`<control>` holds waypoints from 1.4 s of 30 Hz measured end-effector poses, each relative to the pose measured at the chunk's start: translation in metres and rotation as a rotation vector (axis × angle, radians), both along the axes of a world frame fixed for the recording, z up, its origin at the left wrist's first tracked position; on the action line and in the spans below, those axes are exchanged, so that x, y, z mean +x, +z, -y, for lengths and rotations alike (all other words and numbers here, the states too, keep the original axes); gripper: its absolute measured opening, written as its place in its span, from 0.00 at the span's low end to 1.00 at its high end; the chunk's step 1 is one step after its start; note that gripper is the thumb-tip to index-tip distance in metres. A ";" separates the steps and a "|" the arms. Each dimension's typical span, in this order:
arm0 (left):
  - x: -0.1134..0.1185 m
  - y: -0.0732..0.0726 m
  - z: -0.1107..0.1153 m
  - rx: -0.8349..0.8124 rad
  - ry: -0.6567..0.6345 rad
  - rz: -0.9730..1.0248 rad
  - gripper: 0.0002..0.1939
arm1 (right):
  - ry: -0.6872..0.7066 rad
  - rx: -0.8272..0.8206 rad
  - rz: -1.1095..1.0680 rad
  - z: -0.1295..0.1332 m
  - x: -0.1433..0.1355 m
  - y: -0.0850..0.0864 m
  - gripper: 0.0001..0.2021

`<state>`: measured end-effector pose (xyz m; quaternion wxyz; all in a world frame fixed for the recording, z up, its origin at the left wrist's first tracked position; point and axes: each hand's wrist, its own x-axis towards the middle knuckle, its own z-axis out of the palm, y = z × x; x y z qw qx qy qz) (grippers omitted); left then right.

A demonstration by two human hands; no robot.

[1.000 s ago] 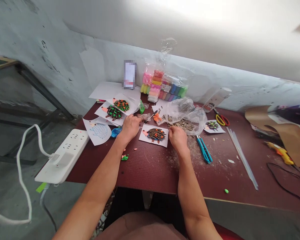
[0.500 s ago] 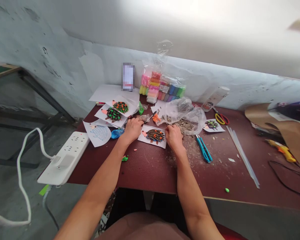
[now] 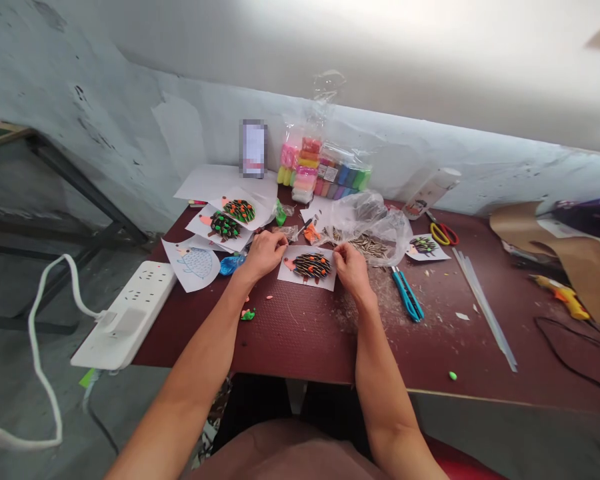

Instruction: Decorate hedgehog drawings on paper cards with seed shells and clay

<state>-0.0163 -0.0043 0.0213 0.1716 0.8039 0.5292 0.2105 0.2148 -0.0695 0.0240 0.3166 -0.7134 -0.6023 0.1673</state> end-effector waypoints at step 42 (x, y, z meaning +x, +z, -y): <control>-0.003 0.002 -0.006 -0.386 0.112 1.083 0.03 | 0.070 -0.090 -1.109 0.002 -0.021 0.005 0.26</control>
